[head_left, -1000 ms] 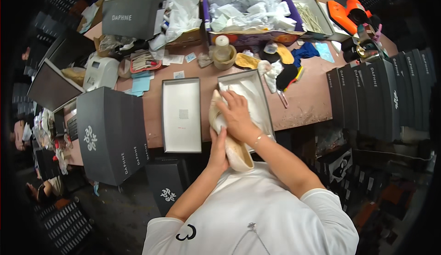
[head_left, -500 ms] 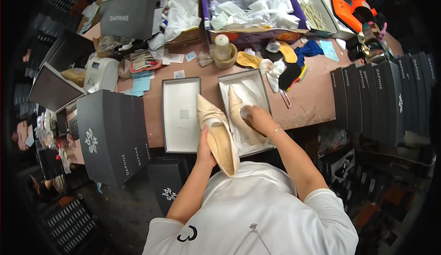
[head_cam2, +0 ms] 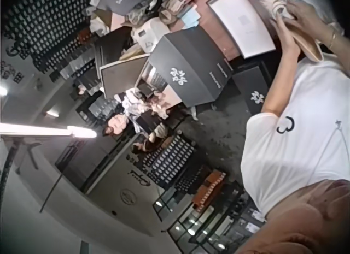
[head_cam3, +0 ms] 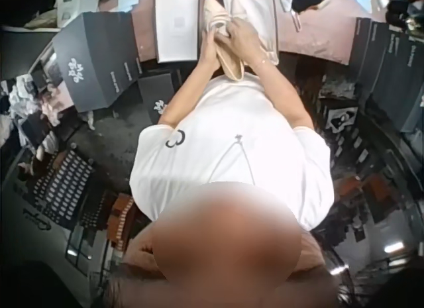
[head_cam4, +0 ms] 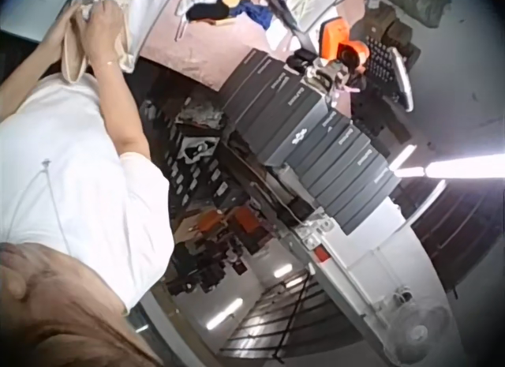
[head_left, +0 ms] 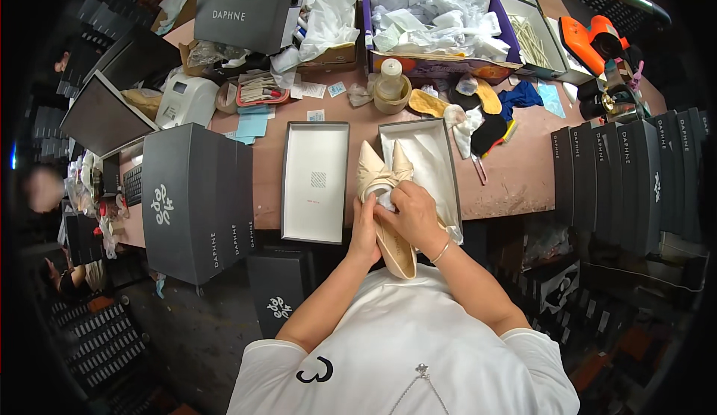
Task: Cleaning a pair of high-heeled shoes with a sponge and then wrapping them in protective tissue and foam for packaging.
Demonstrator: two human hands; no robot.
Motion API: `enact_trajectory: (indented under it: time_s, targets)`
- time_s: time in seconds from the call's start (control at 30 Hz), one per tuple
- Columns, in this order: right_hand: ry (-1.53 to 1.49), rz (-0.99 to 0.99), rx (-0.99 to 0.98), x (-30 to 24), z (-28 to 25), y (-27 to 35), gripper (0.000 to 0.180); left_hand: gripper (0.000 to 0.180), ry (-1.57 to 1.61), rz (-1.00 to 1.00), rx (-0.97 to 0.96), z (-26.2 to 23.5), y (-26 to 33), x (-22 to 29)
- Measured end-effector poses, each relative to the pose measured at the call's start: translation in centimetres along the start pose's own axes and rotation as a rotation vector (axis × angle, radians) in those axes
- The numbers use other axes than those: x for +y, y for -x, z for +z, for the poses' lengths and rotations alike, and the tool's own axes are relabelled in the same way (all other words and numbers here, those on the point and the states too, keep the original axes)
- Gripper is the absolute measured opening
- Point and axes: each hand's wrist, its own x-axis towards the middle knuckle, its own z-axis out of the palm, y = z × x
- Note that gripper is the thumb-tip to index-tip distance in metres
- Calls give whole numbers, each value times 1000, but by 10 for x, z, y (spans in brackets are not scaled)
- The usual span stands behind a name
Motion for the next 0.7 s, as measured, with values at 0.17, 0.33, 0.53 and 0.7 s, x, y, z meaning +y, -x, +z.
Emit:
enact_trajectory:
  time_s: [0.17, 0.33, 0.53, 0.7]
  targets:
    - [70, -59, -149, -11, 2, 4, 23, 39, -36, -37, 15, -10, 4, 8]
    - [72, -32, -11, 5, 3, -5, 39, 44, -144, -8, -77, -10, 9, 5]
    - [-520, 437, -463, 28, -1, -19, 98, 48, -293, -1, -133, -11, 16, -1]
    - [-302, 118, -294, 19, -11, -16, 93, 38, -195, -92, -202, -13, 15, -1]
